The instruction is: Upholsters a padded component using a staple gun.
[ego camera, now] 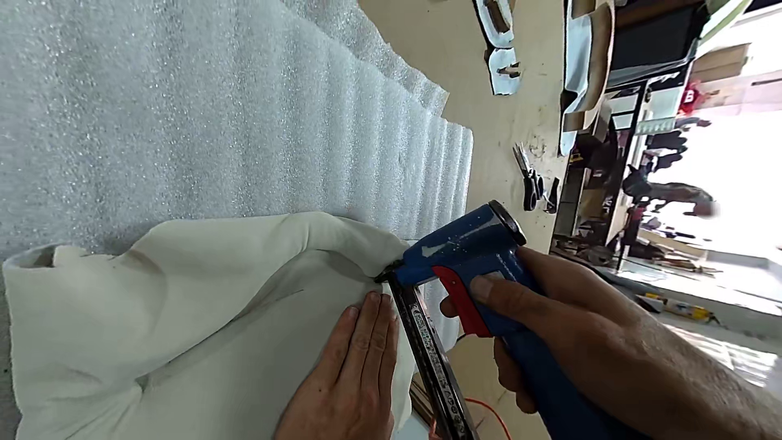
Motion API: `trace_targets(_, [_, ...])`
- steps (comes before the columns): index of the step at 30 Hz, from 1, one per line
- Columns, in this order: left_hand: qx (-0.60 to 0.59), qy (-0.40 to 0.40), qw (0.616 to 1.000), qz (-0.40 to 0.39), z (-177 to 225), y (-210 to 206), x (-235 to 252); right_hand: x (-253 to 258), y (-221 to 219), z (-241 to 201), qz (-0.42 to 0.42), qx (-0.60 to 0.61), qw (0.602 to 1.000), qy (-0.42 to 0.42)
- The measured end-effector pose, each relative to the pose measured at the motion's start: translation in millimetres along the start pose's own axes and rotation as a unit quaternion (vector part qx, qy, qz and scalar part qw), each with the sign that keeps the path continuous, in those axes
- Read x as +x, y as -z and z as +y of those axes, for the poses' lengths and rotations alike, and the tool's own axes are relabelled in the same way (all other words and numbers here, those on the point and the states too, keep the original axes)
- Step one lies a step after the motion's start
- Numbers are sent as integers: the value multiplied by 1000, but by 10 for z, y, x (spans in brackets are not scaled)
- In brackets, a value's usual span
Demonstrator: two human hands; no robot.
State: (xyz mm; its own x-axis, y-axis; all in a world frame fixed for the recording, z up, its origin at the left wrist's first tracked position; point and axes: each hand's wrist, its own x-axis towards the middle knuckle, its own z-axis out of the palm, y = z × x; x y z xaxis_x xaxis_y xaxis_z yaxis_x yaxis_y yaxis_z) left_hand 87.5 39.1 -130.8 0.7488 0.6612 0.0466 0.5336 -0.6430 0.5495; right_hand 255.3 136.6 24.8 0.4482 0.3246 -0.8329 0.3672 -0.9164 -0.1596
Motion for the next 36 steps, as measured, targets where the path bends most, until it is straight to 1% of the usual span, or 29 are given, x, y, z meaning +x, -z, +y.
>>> trace_targets(2, [-1,-4,1000,2,0,2,3,-20,-37,-21,11,-1,1000,-6])
trace_targets(8, [-19,-12,1000,1,-12,-26,-19,95,31,-265,-27,-42,997,-62])
trace_targets(13, [-7,-16,1000,6,-10,-39,-21,182,57,-442,-51,-61,992,-100])
trace_targets(23, [-7,-15,1000,-3,4,-31,-26,202,76,-478,-50,-79,990,-107])
trace_targets(25, [-9,-21,1000,13,-8,-42,-21,166,119,-423,-43,-60,992,-100])
trace_targets(30, [-31,-32,994,95,-43,-3,-123,14,168,-199,-35,-13,998,-51])
trace_targets(32, [-18,-14,996,87,-60,52,-167,-21,142,-148,-37,-6,999,-27])
trace_targets(36, [5,21,999,30,-59,21,-127,-15,62,-107,-35,7,999,1])
